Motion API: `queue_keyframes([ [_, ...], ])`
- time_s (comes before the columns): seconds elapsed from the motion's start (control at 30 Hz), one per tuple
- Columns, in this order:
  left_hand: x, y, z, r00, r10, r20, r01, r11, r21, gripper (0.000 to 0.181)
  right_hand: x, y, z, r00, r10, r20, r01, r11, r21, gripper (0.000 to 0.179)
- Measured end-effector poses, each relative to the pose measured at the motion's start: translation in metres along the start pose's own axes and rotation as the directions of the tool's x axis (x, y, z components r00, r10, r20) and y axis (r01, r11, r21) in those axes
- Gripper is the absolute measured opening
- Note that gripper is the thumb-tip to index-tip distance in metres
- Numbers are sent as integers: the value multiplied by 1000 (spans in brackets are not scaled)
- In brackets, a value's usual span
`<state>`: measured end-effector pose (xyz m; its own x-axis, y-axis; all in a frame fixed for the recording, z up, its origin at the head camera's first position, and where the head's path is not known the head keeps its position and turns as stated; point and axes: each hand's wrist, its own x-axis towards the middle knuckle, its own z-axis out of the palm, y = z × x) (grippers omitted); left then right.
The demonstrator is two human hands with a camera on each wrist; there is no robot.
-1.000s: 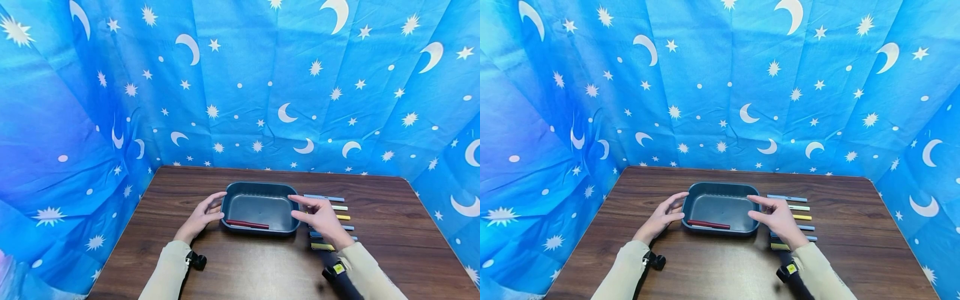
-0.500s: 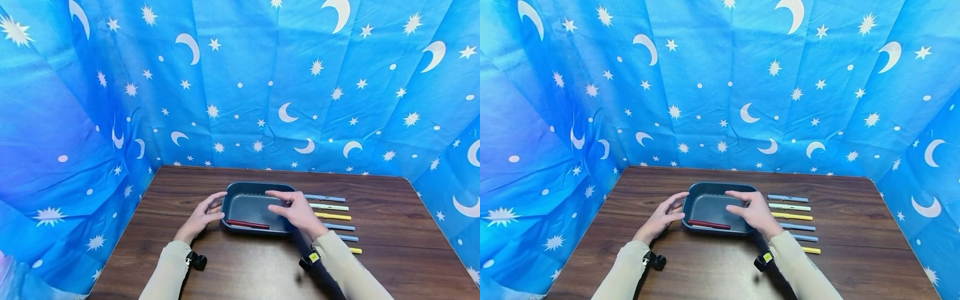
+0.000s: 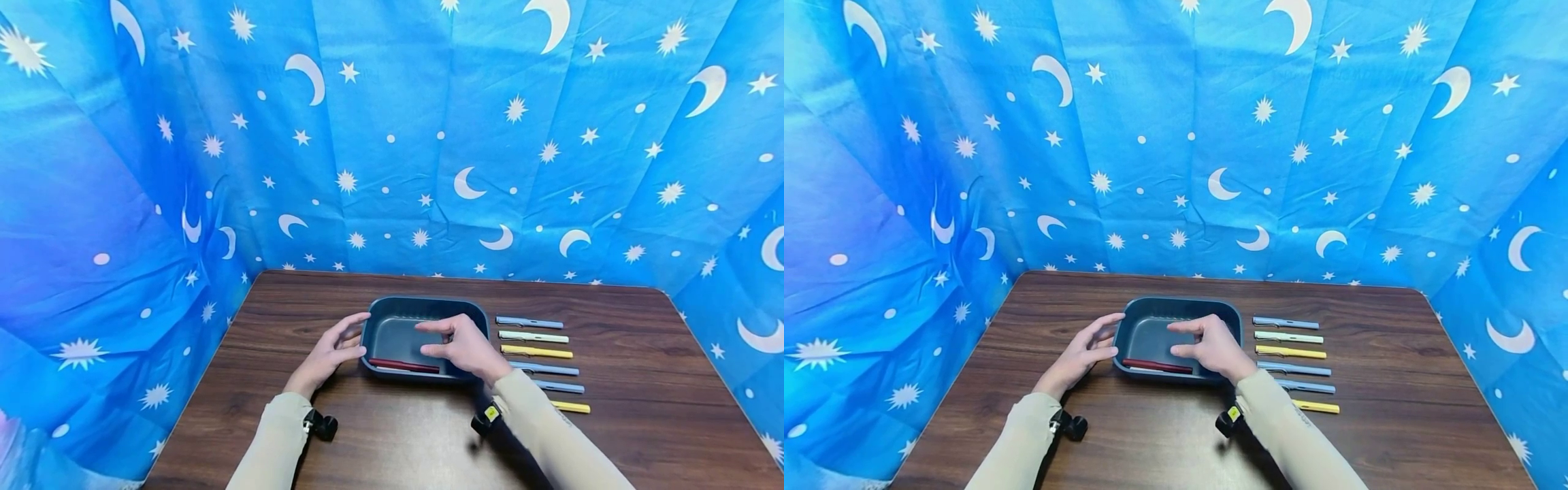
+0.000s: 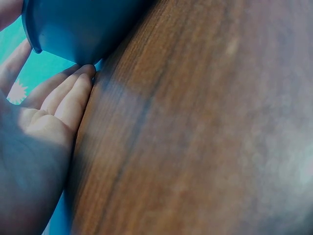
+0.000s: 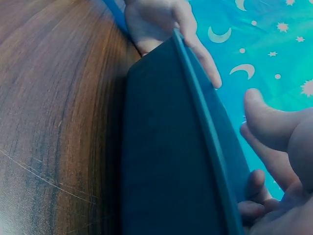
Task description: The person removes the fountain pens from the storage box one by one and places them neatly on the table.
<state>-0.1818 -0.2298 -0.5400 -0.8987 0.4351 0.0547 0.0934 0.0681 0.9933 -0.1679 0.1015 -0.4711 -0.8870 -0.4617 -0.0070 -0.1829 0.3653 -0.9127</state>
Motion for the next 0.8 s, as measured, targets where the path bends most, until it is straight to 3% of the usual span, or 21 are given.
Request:
queue_keyframes([
  [0.47, -1, 2, 0, 1000, -17, -2, 17, 1000, 18, 64, 7, 8, 11, 988, 75, 132, -62, 993, -103, 30],
  [0.67, 0, 2, 1, 1000, -5, -15, 6, 999, 36, 63, 9, 8, 13, 990, 45, 133, -21, 984, -179, 24],
  [0.8, 0, 1, 1, 1000, -8, -15, 8, 1000, 27, 64, 11, 8, 15, 989, 73, 128, -47, 980, -195, 23],
])
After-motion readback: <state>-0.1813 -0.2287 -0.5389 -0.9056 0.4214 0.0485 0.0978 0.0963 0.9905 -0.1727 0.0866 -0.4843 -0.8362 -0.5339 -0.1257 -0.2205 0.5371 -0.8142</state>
